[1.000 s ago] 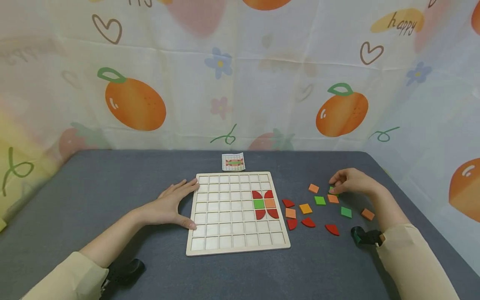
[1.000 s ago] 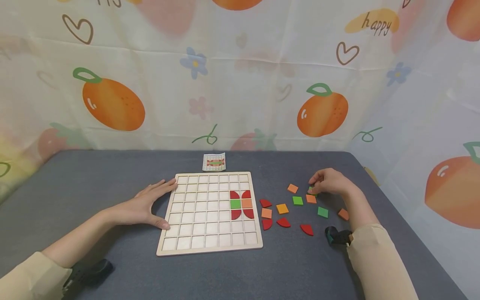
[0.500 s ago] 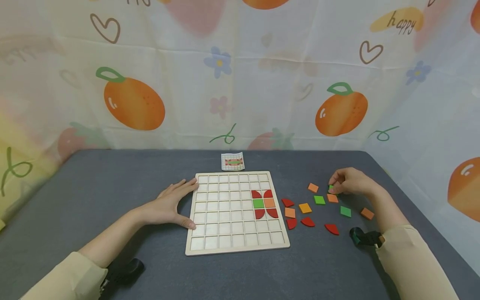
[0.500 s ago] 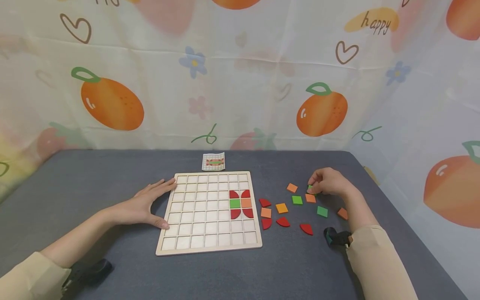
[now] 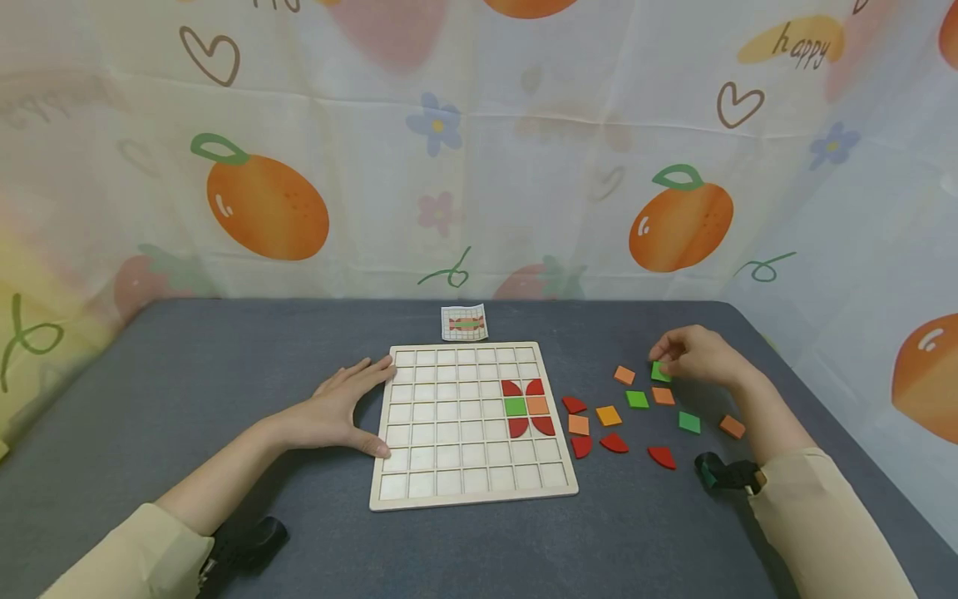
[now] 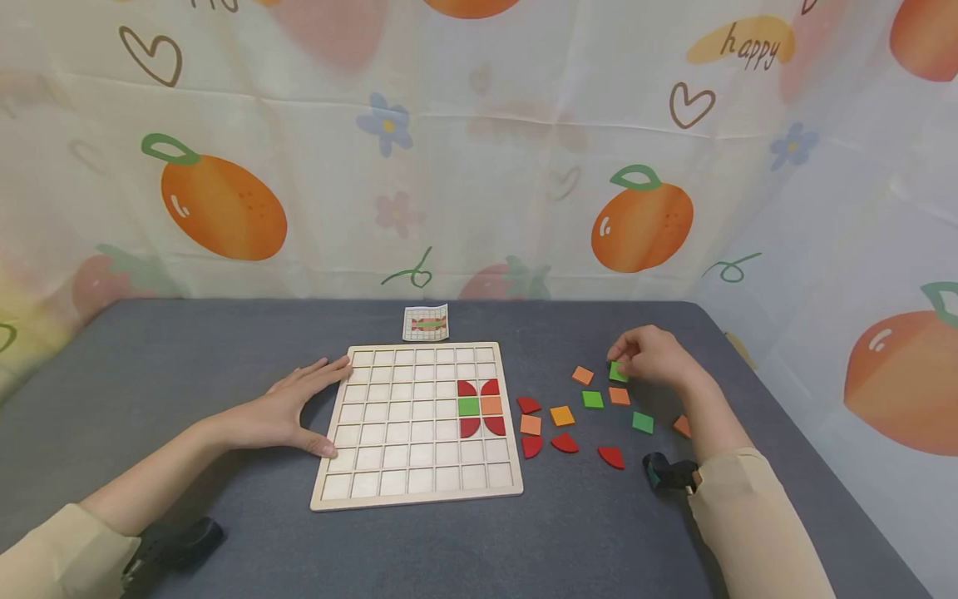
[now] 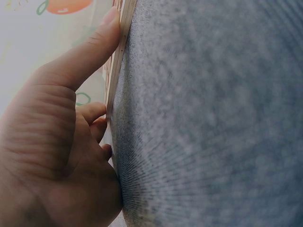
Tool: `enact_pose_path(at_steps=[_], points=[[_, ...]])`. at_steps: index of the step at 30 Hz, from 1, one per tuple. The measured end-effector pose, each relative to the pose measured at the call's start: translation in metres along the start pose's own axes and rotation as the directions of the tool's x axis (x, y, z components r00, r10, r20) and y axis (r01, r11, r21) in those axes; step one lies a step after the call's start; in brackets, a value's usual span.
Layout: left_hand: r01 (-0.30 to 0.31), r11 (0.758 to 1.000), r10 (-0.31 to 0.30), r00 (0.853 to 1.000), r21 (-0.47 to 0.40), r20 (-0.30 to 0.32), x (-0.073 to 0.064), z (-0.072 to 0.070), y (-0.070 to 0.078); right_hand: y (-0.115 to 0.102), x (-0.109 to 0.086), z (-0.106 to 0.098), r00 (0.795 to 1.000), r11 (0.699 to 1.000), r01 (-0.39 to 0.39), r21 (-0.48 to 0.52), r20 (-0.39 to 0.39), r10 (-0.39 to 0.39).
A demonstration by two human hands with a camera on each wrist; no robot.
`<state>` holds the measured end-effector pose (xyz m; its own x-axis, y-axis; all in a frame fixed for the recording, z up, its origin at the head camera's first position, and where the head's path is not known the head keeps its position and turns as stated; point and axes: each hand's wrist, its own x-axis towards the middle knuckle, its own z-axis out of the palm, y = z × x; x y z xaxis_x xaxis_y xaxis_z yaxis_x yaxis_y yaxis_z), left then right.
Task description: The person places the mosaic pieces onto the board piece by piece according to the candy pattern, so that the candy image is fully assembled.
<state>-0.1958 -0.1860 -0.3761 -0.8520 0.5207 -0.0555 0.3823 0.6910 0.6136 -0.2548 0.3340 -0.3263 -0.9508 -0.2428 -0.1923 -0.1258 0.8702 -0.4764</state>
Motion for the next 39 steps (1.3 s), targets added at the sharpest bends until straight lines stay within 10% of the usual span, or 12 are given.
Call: enact_pose_path(at_steps=[39], points=[[0.001,1.000,-0.001,1.000,-0.001,0.000,0.000,0.001,-0.001,-0.113,0.008,0.045,0.967,0.932,0.225,0.285,0.055,-0.250]])
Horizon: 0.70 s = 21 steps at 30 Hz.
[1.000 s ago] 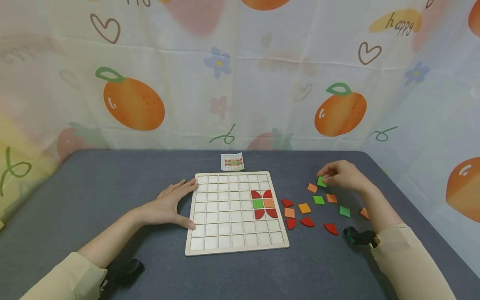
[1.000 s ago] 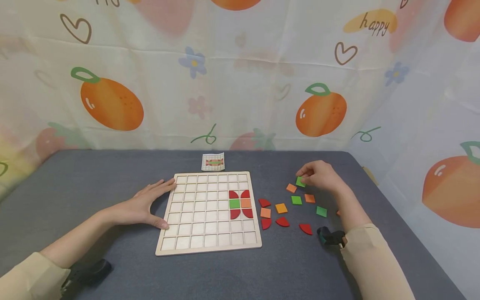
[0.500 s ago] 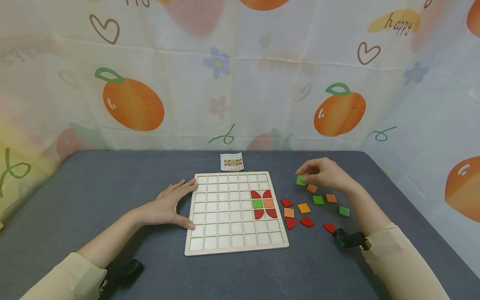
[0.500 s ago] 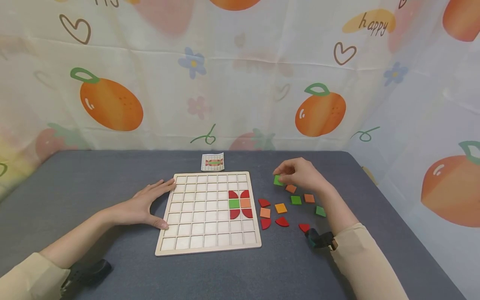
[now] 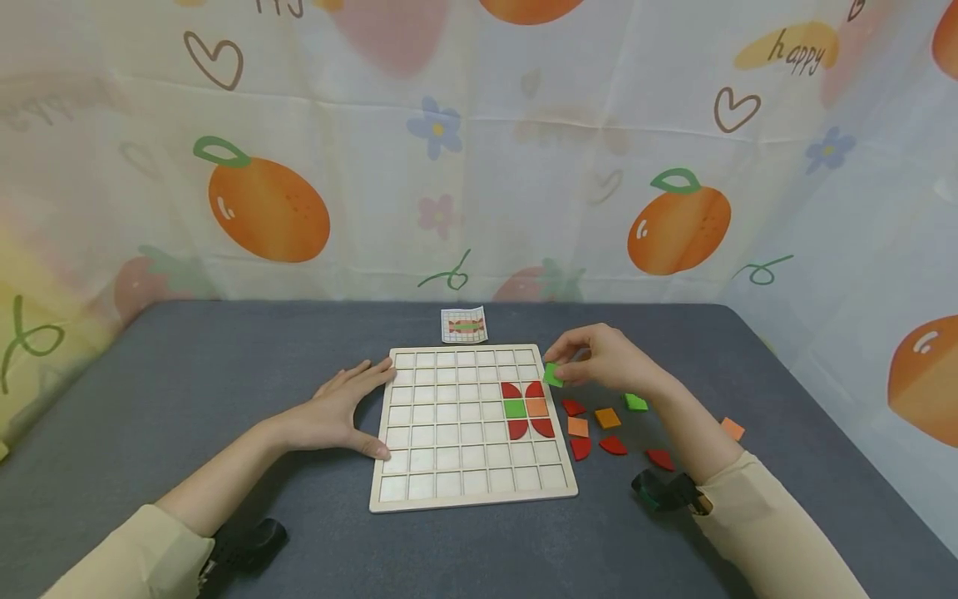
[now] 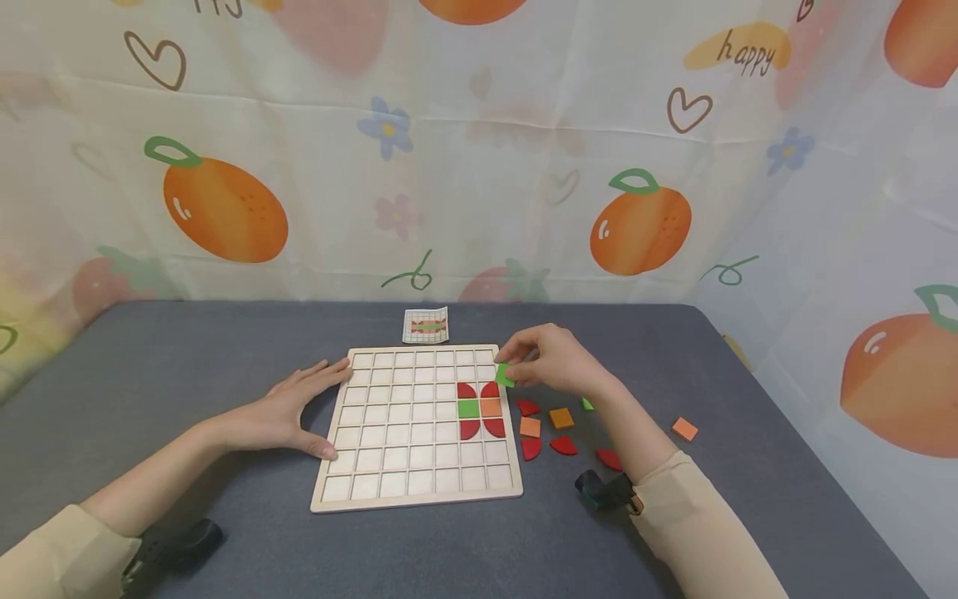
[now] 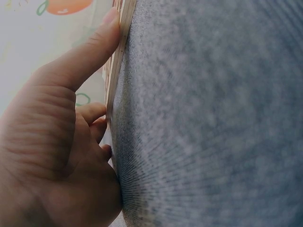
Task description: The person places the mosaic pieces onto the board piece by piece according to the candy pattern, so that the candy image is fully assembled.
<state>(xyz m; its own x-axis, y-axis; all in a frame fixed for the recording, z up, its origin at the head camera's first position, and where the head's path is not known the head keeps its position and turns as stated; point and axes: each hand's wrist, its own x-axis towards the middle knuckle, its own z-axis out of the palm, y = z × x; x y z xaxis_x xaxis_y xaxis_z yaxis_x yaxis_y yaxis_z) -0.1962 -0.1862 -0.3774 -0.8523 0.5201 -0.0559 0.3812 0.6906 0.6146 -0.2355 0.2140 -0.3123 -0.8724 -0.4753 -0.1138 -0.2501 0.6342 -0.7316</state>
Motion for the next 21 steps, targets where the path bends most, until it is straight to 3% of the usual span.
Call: enact_pose_path(at_steps=[13,21], points=[[0.003,1.000,-0.003,1.000,-0.004,0.000,0.000,0.000,0.000,-0.028,0.012,0.029,0.996,0.998,0.059,-0.001,0.073,-0.059],[0.007,1.000,-0.007,1.000,0.000,0.000,0.000,-0.001,0.001,-0.038,0.021,0.037,0.997,0.998,0.057,0.014,0.058,-0.058]])
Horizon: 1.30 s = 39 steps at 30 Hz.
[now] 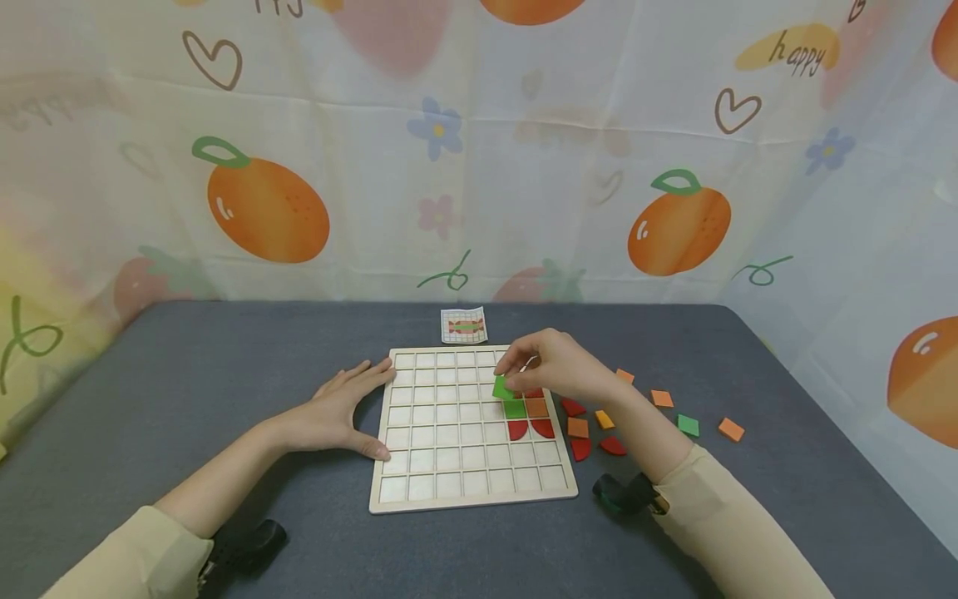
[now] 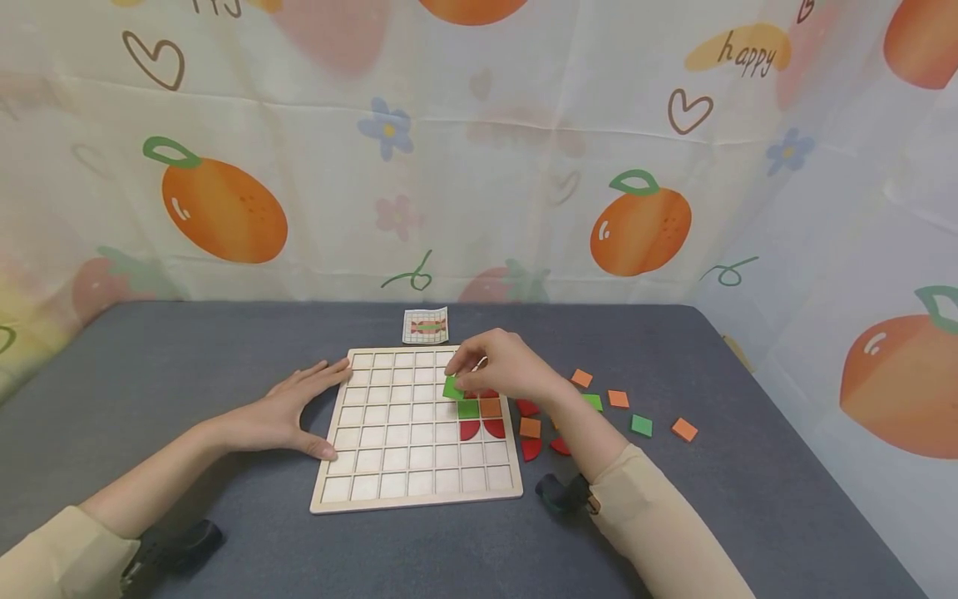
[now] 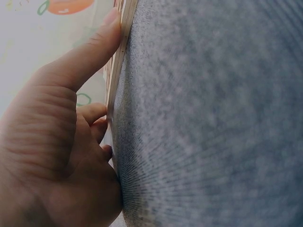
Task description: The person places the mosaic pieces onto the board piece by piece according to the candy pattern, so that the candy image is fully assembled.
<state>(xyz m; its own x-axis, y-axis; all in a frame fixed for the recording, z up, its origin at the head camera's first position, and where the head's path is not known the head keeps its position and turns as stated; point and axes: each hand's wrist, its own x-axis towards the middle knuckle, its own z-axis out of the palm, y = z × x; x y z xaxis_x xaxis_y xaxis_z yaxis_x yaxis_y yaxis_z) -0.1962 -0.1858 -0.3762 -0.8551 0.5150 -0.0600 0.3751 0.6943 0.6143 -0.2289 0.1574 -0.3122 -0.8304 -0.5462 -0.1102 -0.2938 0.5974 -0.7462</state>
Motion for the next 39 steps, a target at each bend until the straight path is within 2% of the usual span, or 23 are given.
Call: enact_pose_path(at_steps=[7,17,26,39], points=[[0.003,1.000,-0.003,1.000,0.001,0.002,0.000,0.000,0.001,-0.002,0.013,0.005,0.999,0.999,-0.016,0.037,0.033,0.015],[-0.003,1.000,0.003,1.000,-0.001,0.001,0.000,0.001,0.000,0.000,0.024,0.012,0.993,0.998,-0.001,-0.071,0.121,0.010],[-0.005,1.000,0.005,1.000,0.001,-0.003,0.000,0.001,0.000,0.000,0.027,0.017,0.993,0.988,-0.004,-0.156,0.117,0.022],[-0.010,1.000,0.010,1.000,-0.002,-0.004,0.000,0.000,0.000,0.002,0.028,0.022,0.992,0.983,0.013,-0.185,0.124,0.010]])
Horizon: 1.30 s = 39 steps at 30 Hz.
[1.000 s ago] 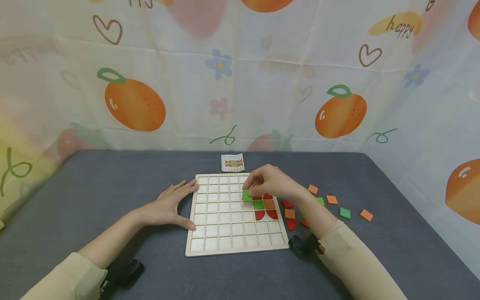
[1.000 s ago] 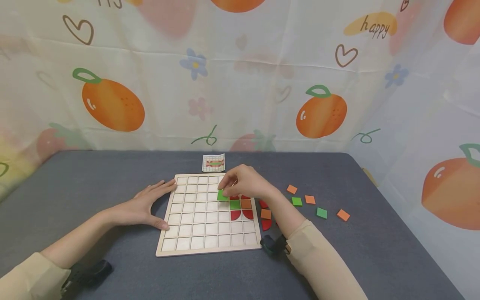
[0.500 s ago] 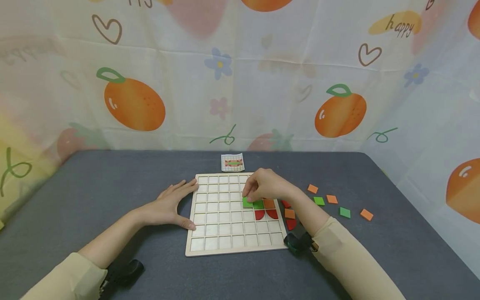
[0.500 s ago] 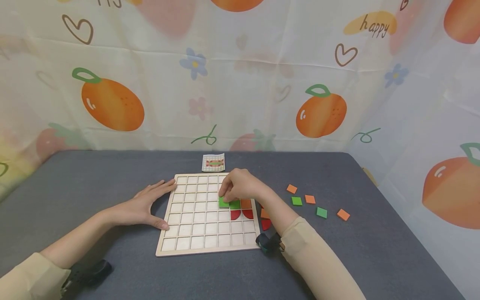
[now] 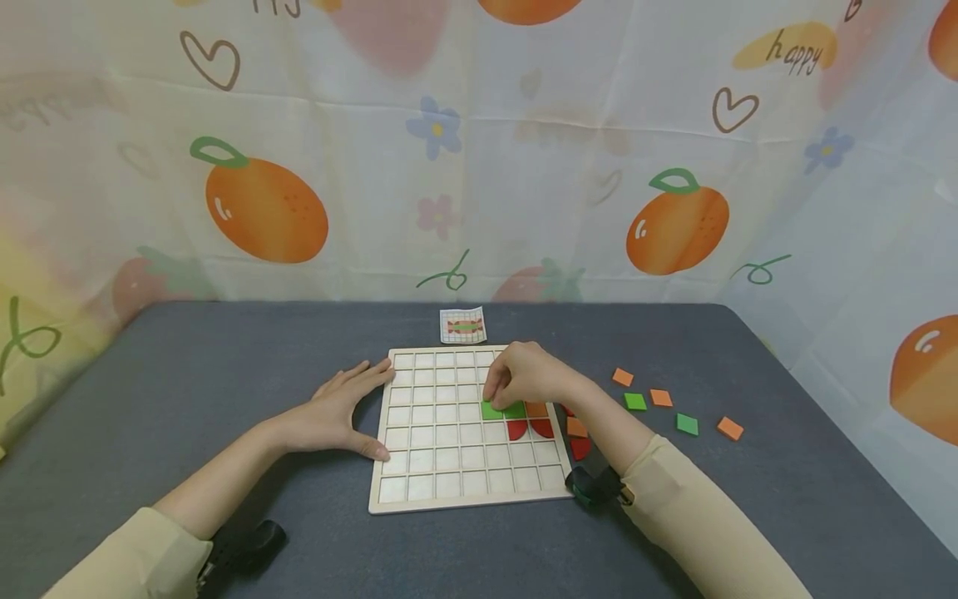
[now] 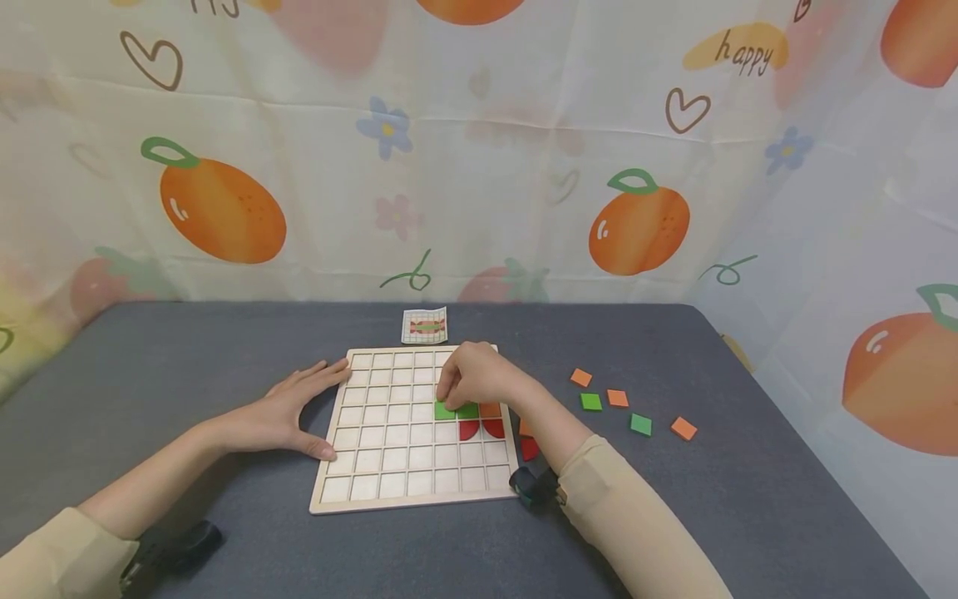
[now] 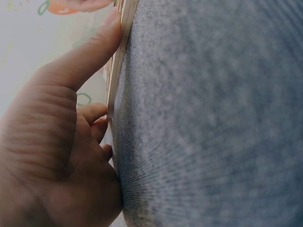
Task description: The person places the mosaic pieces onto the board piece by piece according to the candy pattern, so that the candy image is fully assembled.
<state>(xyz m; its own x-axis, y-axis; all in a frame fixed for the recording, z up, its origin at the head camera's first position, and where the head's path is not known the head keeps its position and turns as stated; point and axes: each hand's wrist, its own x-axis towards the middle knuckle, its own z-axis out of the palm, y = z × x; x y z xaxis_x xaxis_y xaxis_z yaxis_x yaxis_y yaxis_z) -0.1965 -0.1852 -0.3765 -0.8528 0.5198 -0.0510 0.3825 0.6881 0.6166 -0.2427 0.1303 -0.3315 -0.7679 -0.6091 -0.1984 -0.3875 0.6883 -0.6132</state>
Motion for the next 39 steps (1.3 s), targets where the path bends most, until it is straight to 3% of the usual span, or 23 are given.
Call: enact_pose_path(at_steps=[13,22,39], points=[[0.001,1.000,-0.001,1.000,0.005,-0.004,0.000,0.001,0.000,-0.004,-0.001,-0.005,0.999,0.999,0.041,-0.027,-0.014,-0.042],[-0.002,1.000,0.002,1.000,-0.007,0.003,0.000,0.001,0.000,0.000,-0.015,-0.023,0.998,0.999,-0.024,0.033,-0.050,0.026],[0.002,1.000,-0.002,1.000,-0.001,0.003,-0.001,0.000,0.000,0.052,-0.055,-0.059,0.991,0.993,-0.114,0.016,-0.075,0.115]])
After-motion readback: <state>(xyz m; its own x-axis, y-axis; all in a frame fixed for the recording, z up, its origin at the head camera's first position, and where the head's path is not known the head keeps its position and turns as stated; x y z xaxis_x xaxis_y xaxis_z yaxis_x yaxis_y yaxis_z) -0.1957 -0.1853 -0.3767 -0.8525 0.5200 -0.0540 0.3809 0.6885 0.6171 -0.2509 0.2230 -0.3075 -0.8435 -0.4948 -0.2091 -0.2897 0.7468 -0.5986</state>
